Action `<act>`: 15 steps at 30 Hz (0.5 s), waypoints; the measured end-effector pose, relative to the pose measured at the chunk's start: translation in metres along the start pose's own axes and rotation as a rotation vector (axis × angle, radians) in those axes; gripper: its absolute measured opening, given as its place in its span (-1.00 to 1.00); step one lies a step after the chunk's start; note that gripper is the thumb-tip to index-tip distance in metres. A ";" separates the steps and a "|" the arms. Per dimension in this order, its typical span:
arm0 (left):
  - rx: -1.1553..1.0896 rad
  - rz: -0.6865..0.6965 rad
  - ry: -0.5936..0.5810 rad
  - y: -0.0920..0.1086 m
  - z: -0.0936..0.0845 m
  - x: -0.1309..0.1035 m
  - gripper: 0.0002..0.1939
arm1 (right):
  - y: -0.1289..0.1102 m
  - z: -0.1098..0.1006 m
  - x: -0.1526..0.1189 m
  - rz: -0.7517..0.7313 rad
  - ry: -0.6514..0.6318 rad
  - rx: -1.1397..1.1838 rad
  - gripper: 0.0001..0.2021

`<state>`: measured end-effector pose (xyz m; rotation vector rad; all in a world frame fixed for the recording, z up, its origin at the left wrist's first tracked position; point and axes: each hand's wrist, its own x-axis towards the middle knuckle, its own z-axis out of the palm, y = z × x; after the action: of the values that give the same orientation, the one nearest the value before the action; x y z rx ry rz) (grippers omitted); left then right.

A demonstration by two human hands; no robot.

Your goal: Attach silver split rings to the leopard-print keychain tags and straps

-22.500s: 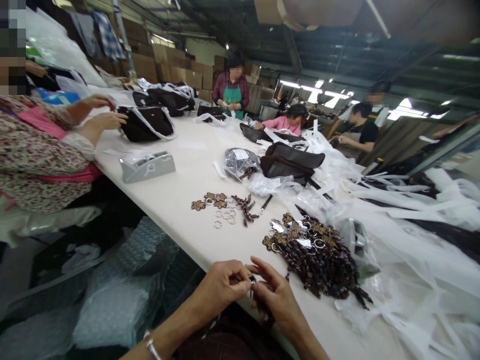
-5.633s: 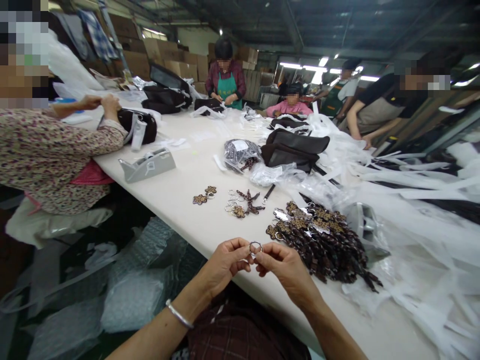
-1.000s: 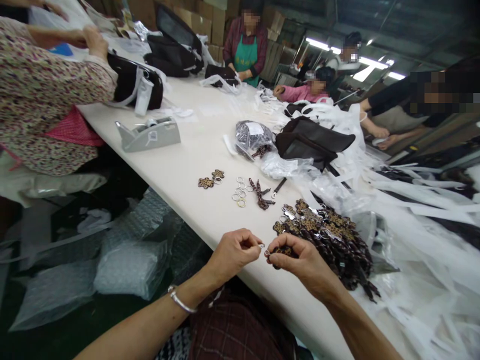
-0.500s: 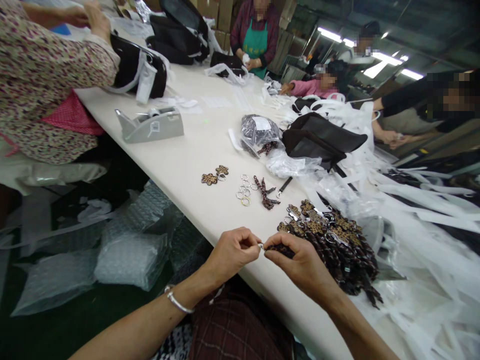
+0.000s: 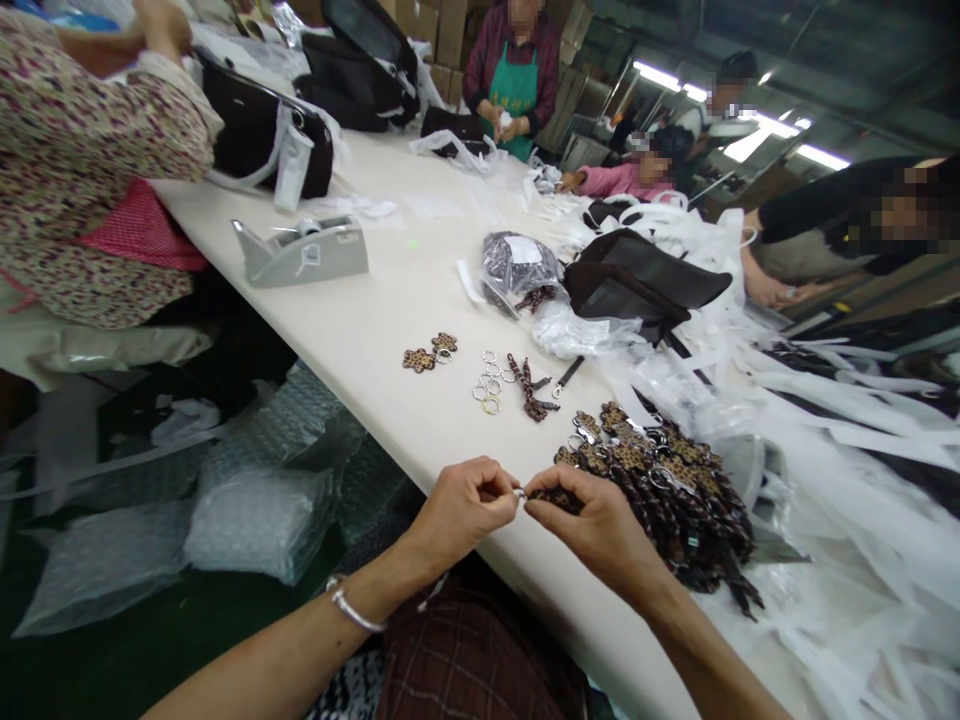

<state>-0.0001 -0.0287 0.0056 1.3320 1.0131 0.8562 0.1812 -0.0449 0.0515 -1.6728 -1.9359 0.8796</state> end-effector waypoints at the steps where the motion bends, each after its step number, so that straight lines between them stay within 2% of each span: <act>1: 0.000 0.002 -0.001 0.000 0.000 0.000 -0.89 | 0.000 0.000 0.000 0.005 0.004 -0.003 -0.94; 7: -0.017 0.003 -0.004 0.000 0.000 -0.001 -0.89 | 0.002 -0.001 0.002 0.068 -0.001 0.017 -0.91; 13: -0.014 0.022 -0.029 -0.005 -0.002 0.002 -0.89 | 0.008 0.003 0.007 0.204 -0.084 0.169 -0.90; 15: 0.042 0.059 0.001 -0.007 -0.002 0.003 -0.87 | 0.009 0.008 0.010 0.184 -0.064 0.119 -0.93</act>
<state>-0.0015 -0.0253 -0.0014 1.4029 1.0013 0.8838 0.1803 -0.0356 0.0386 -1.7927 -1.7529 1.1074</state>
